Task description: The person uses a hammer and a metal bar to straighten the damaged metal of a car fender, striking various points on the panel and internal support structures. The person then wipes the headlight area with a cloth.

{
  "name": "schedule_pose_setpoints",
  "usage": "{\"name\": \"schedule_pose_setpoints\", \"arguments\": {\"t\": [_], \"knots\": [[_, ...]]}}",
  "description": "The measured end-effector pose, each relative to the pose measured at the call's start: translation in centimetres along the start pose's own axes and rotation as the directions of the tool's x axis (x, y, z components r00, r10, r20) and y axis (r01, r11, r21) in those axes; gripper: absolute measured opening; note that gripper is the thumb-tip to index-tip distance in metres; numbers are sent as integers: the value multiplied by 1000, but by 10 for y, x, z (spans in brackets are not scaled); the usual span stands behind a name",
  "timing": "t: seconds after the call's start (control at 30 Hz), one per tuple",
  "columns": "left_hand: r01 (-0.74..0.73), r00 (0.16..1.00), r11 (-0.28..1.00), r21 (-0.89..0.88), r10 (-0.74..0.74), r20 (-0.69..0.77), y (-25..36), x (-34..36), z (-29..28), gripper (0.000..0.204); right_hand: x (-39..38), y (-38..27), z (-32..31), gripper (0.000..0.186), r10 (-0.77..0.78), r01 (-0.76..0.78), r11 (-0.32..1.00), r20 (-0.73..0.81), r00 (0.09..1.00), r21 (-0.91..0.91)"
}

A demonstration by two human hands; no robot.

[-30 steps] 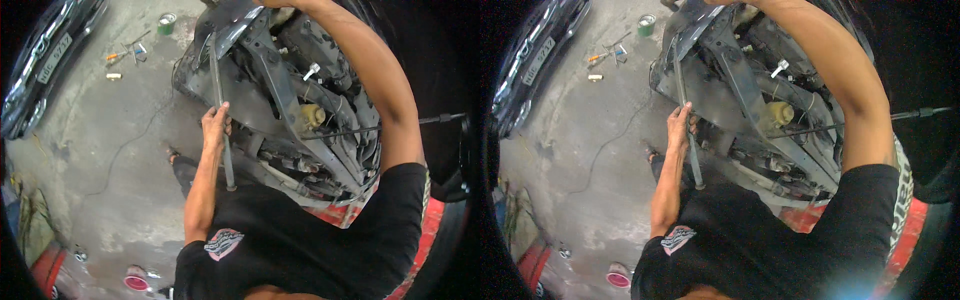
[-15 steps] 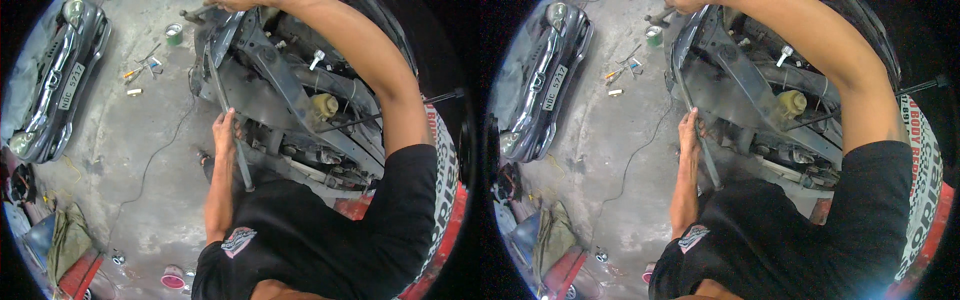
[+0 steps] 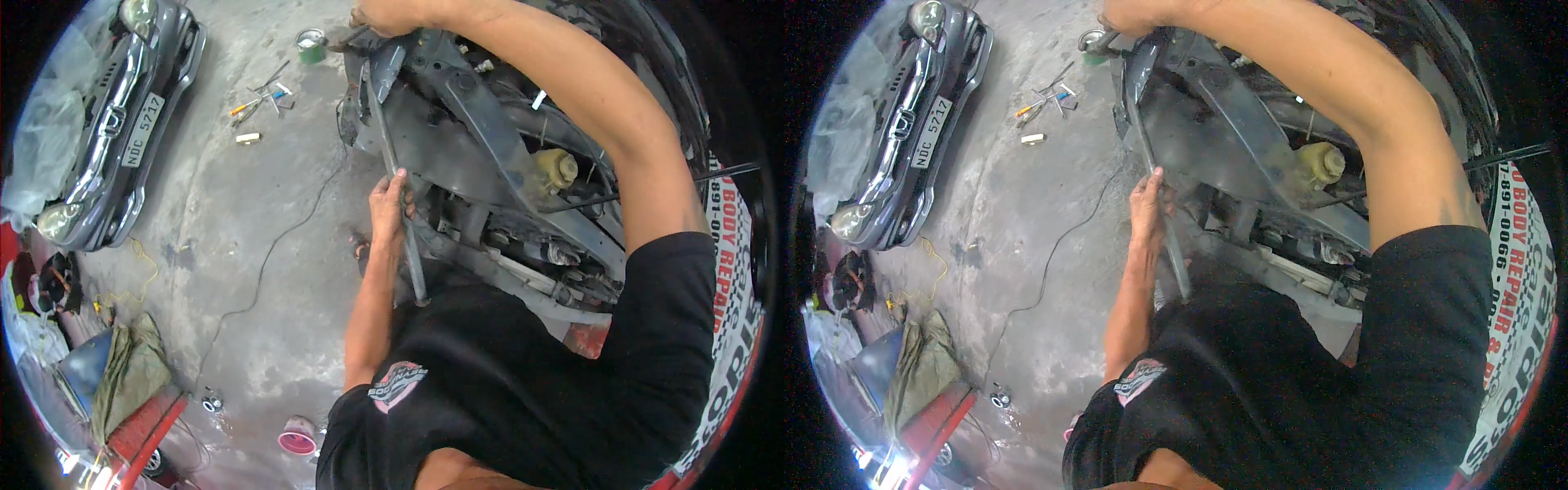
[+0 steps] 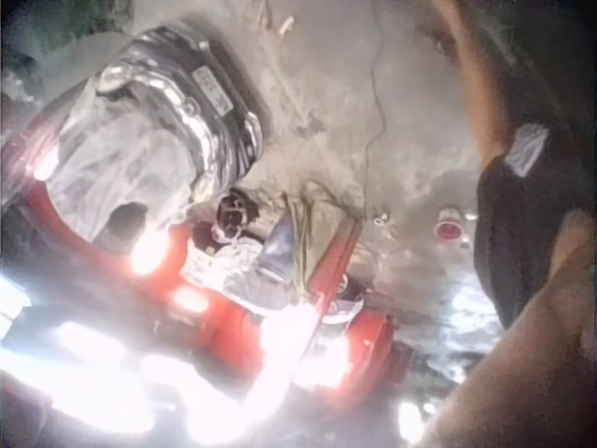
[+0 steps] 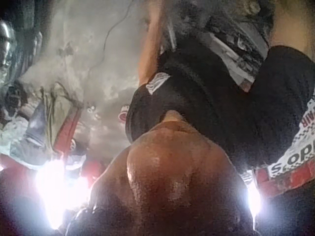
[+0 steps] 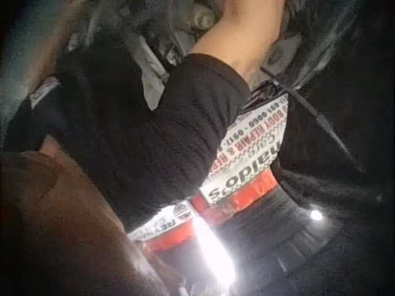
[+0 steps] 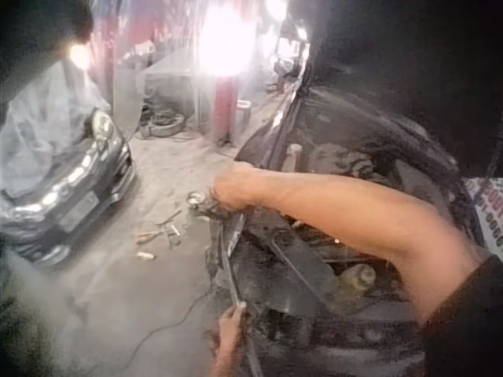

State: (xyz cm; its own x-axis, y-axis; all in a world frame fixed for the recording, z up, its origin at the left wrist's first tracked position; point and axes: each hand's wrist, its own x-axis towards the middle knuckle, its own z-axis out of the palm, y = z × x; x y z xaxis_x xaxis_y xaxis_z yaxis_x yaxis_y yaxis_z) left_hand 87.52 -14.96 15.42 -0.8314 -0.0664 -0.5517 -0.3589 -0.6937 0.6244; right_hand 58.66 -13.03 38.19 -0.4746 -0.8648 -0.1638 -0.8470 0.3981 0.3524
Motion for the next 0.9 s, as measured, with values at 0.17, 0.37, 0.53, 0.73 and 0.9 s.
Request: {"name": "schedule_pose_setpoints", "arguments": {"t": [0.17,0.37,0.53,0.73,0.9], "knots": [[10,1000,1000,6,-9,-24,8,-4,5,35,-10,-7,-39,21,37,-33,999,126,991,-28],[5,1000,1000,19,-5,-7,10,-3,-2,35,-19,21,-37,22,54,-50,998,79,995,-49],[28,999,993,114,-24,-35,17,-9,-15,33,-32,23,-42,22,91,-89,996,114,989,-14],[32,999,985,169,-33,4,22,-22,-35,31,-50,21,-33,19,97,-97,995,9,995,-17],[-65,983,936,346,120,-141,29,-57,-80,32,-38,-15,7,32,346,-284,882,-107,932,377]]}}
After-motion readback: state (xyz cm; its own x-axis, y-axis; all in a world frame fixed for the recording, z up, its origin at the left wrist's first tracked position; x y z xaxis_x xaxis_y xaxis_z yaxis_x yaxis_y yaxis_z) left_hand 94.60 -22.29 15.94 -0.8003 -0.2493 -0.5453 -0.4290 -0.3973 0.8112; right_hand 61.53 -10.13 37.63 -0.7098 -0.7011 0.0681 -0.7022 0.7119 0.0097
